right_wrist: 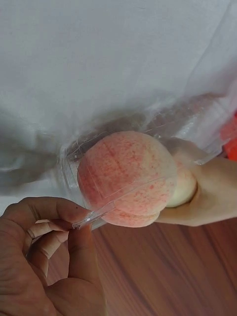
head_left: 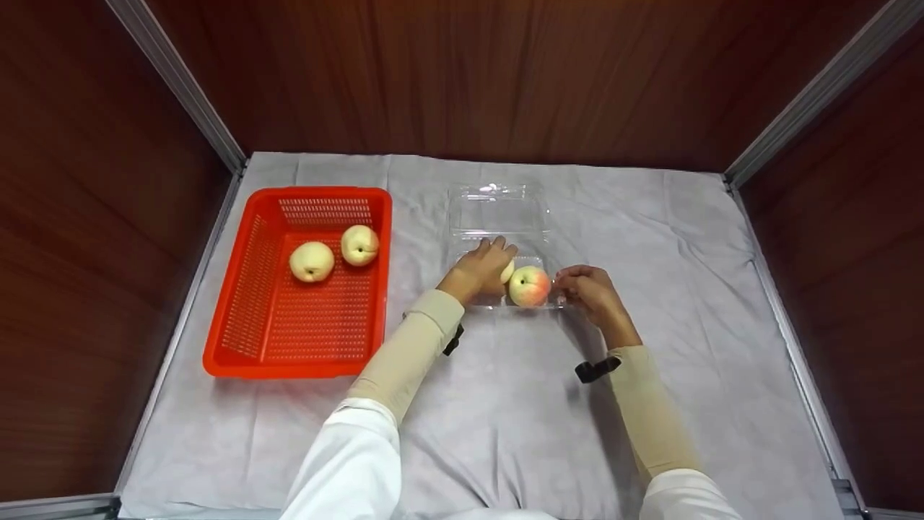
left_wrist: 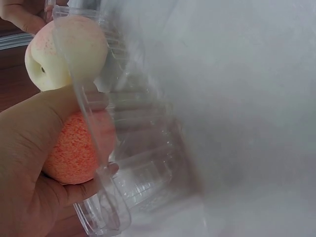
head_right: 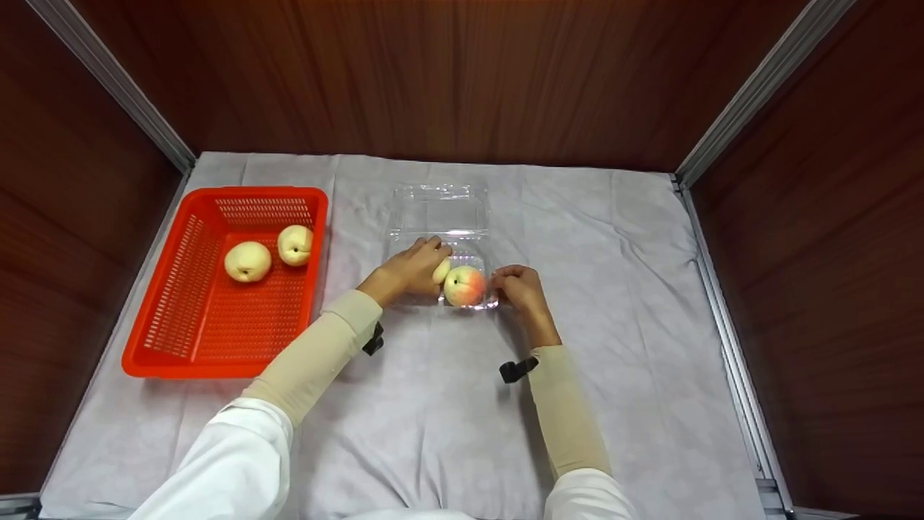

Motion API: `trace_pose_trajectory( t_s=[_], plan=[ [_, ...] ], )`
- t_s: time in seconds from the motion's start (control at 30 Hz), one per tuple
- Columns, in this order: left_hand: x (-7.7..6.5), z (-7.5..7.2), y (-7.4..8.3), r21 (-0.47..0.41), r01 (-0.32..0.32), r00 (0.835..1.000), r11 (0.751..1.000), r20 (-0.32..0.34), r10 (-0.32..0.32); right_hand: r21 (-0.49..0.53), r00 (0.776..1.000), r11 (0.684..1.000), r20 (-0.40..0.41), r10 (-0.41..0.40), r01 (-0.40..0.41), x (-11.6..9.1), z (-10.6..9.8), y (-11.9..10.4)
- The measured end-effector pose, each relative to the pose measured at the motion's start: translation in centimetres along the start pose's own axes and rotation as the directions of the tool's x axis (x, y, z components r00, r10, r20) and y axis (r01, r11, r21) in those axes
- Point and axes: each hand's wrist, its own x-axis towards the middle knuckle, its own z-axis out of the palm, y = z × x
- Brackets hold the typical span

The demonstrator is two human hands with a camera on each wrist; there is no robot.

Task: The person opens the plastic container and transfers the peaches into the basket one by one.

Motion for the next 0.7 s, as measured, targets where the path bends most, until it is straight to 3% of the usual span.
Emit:
trace_pose_trajectory(
  t_s=[0.7],
  plan=[
    [-0.6, -1.5, -1.2, 0.009, 0.005, 1.000, 1.000, -0.028, -0.005, -0.004, 1.000, 1.000, -0.006, -0.015, 0.015, 0.2, 0.0, 0.1]
  ],
)
